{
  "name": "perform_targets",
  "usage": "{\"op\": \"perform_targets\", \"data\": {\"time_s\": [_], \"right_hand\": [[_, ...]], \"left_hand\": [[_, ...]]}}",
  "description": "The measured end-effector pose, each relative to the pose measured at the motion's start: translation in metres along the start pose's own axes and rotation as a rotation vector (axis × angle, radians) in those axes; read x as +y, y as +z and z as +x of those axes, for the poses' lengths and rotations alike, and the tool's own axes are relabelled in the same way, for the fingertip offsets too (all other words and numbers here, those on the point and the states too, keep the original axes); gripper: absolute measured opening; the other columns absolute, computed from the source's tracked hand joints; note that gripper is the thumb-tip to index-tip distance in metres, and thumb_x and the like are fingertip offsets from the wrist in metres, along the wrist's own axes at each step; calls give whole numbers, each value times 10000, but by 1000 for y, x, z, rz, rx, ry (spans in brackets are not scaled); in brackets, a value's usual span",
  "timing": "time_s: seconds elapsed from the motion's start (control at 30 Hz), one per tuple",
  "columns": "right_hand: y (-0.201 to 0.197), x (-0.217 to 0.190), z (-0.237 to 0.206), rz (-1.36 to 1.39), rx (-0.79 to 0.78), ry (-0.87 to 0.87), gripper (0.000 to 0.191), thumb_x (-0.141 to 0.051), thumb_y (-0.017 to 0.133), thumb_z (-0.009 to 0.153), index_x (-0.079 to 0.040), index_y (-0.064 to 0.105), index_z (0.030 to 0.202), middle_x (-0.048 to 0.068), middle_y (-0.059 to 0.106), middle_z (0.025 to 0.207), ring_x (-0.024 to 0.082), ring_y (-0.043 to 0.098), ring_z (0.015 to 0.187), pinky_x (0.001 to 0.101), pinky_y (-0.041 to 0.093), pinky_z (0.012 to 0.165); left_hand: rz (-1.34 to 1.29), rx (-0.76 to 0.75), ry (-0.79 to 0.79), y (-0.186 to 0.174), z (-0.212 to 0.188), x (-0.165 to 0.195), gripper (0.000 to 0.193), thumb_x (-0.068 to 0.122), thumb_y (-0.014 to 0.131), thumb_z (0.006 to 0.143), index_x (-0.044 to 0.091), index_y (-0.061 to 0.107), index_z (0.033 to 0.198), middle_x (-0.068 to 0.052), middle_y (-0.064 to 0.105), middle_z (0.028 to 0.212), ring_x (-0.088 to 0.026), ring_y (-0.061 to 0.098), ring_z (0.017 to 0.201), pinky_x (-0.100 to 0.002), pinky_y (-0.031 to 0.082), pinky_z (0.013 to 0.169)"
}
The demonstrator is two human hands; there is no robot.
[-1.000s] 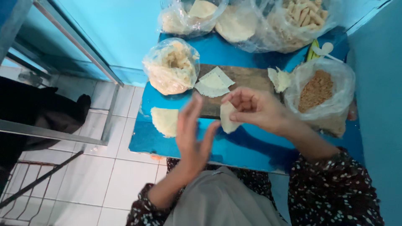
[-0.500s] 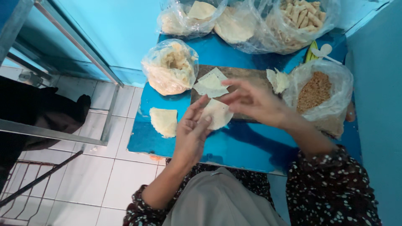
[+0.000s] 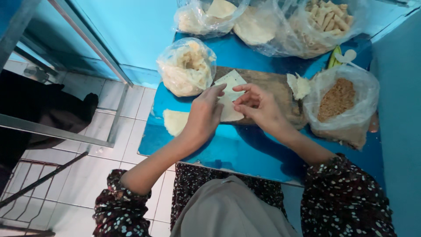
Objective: The person sits at a small blue table and folds thin white wrapper sheets by hand, pressing each fold flat on a wooden board and setting finished folded pieces aside. They repeatedly take new sheets from a pile, fold them, and stack the completed pieces on the board.
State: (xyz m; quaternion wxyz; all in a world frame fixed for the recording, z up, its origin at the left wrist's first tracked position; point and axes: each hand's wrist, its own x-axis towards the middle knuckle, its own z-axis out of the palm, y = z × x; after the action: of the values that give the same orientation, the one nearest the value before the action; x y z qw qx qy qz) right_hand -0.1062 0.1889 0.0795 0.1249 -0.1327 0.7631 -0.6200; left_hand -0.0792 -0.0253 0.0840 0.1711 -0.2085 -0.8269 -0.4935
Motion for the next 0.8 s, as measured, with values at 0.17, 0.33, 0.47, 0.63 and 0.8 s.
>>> {"op": "perform_targets", "data": {"time_s": [0.17,0.33,0.47,0.63,0.8], "right_hand": [[4,6,5,-126,91,-22,515,-18,767,858,-100,610,1341,29,682,985,78,658,752,254,561,644],[7,-8,4,-320,133,-50,525,-19,776,824,-112,619,1316,43,686,969,94,690,756,273,564,650],[0,-38,1,-764,227,-315,460,-29,764,836,-152,698,1274,75,700,1016,215,684,765,350,532,712],[-9,-73,35,-1024,78,-552,595,117,581,874,-200,711,1361,175,541,1245,321,603,1012,405,519,797],[34,-72,97,-1264,-25,-802,560,42,606,812,-185,722,1310,160,489,1242,375,508,1137,453,473,820]], "left_hand": [[192,-20,55,10,6,-6,519,-95,574,833,-11,560,1346,-231,588,1189,-442,623,1030,-476,532,870],[450,-23,224,10,6,-7,272,-11,590,823,-24,601,1094,-251,587,1250,-436,613,1109,-450,533,875],[813,1,506,14,0,-9,174,123,609,804,-23,640,894,-193,625,1115,-344,623,1085,-511,496,1036],[867,-80,503,23,-4,-20,184,144,607,826,-10,689,885,-180,629,931,-333,612,954,-548,468,1055],[852,-64,547,24,-6,-27,233,158,606,792,-31,698,892,-200,641,929,-346,616,941,-527,483,1017]]}}
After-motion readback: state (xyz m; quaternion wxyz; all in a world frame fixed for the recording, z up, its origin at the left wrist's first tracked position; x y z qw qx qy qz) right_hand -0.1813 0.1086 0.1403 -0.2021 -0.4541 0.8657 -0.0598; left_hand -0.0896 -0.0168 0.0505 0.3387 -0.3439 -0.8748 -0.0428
